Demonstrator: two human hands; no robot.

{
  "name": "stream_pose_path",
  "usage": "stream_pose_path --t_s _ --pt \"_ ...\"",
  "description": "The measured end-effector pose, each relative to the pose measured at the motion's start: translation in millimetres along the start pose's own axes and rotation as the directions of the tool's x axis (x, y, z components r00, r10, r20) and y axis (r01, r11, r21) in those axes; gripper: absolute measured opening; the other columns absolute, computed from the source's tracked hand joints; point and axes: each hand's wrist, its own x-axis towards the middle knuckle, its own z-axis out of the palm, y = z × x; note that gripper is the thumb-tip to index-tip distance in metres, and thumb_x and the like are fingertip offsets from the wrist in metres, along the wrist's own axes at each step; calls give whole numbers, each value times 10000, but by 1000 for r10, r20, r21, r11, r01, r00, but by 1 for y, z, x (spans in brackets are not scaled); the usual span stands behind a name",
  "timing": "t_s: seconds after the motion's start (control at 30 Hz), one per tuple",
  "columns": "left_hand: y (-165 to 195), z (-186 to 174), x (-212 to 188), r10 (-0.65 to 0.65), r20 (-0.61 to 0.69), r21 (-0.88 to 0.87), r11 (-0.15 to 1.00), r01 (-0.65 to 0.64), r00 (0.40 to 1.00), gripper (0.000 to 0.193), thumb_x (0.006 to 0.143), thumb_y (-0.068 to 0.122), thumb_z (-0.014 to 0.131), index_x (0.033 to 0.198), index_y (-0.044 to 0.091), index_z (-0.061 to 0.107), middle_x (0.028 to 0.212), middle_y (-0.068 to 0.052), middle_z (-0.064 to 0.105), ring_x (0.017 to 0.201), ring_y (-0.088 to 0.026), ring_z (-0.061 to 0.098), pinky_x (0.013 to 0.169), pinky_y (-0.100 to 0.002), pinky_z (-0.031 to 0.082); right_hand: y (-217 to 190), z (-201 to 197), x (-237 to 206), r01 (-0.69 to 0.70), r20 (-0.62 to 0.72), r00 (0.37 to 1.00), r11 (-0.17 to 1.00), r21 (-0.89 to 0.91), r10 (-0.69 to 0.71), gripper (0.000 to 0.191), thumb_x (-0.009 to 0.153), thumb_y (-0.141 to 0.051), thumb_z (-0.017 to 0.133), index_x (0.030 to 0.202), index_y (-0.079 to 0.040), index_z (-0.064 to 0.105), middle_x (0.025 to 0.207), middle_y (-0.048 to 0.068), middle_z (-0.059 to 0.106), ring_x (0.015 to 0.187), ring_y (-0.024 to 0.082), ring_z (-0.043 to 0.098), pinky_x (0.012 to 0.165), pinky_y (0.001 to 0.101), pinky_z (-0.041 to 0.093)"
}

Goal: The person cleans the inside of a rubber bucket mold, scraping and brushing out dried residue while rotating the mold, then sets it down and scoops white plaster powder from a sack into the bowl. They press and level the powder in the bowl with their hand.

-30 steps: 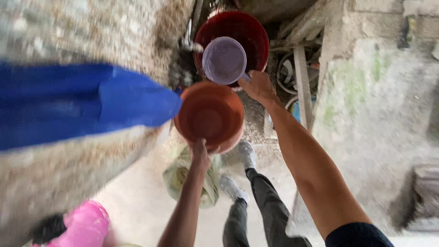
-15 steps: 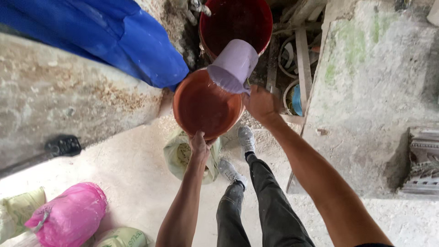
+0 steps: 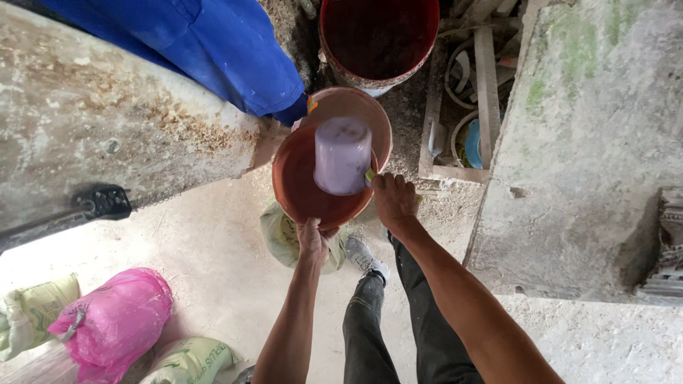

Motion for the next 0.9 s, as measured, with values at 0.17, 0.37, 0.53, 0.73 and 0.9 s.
stream_pose_path --t_s 0.17,0.37,0.53,0.73,0.9 --pt "-3 -2 3 -55 -113 52 997 61 992 582 841 110 541 1401 226 429 1171 -101 668 861 -282 743 595 -419 654 11 6 46 -390 361 895 852 348 262 323 1107 -262 527 1355 -56 506 929 132 655 767 247 657 677 419 588" --pt "-11 -12 9 -52 -126 80 995 62 991 564 862 99 564 1409 145 437 1172 -162 664 804 -313 738 582 -409 646 93 16 188 -366 105 931 896 251 351 521 1014 -243 587 1424 43 440 1220 279 619 1008 431 678 819 527 563" --pt "-21 -31 8 -57 -138 56 996 65 989 541 875 116 554 1402 147 436 1139 -137 681 792 -275 748 536 -388 635 132 34 272 -302 116 946 953 -32 304 729 876 -186 647 1473 49 301 1400 313 500 1128 486 614 745 511 606" --pt "-26 -39 4 -26 -70 10 1000 27 997 495 903 170 609 1381 155 480 1095 -116 719 803 -257 754 549 -378 638 112 49 297 -395 544 765 918 -24 343 589 1017 -102 614 1523 84 378 1335 332 575 1119 440 659 837 481 622" --pt "-26 -36 6 -53 -89 7 999 53 995 484 891 154 615 1364 143 510 1083 -104 720 788 -237 752 547 -379 636 116 38 293 -534 434 822 763 363 369 370 1015 -236 615 1170 99 582 976 286 631 837 385 666 622 485 551"
